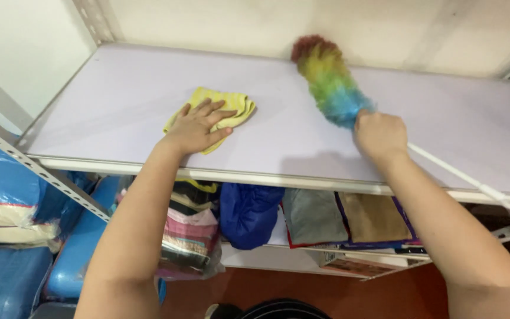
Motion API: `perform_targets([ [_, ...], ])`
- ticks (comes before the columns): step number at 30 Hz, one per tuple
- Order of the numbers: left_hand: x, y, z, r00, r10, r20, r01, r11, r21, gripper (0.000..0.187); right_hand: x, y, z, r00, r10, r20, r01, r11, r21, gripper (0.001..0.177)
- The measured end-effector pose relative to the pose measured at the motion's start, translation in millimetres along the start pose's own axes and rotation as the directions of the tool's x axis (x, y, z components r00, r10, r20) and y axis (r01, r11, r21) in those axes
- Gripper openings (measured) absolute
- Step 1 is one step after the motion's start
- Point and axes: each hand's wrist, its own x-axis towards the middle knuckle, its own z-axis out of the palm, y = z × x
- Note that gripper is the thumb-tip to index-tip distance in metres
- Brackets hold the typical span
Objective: Cleaning a storage shelf using a duster and a cloth.
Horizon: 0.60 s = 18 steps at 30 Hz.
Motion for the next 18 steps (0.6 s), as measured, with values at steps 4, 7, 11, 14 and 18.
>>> perform_targets([
  [4,-3,-16,-8,0.999,0.039,0.003,-0.039,0.999,-0.015,0.056,-5,-56,-39,0.988,-0.117,-0.105,0.101,0.985,-0.141,0.019],
  [7,-3,-26,-11,0.996,0.087,0.011,-0.087,0.996,-0.012,0.055,-8,-100,-66,0.963,-0.215,-0.16,0.228,0.972,0.065,0.023],
  [11,-23,-26,-18,0.982,0.186,0.027,-0.186,0.983,0.003,0.053,-3,-122,-76,0.93,-0.21,-0.302,0.247,0.965,0.091,0.023],
  [14,-54,-36,-31,0.966,0.246,0.074,-0.245,0.969,-0.026,0.052,8,-109,-78,0.963,-0.129,-0.235,0.179,0.962,0.206,0.036],
  [18,-81,-76,-49,0.969,0.209,0.129,-0.204,0.978,-0.053,0.053,22,-66,-17,0.99,0.115,-0.081,-0.105,0.987,0.12,0.035],
])
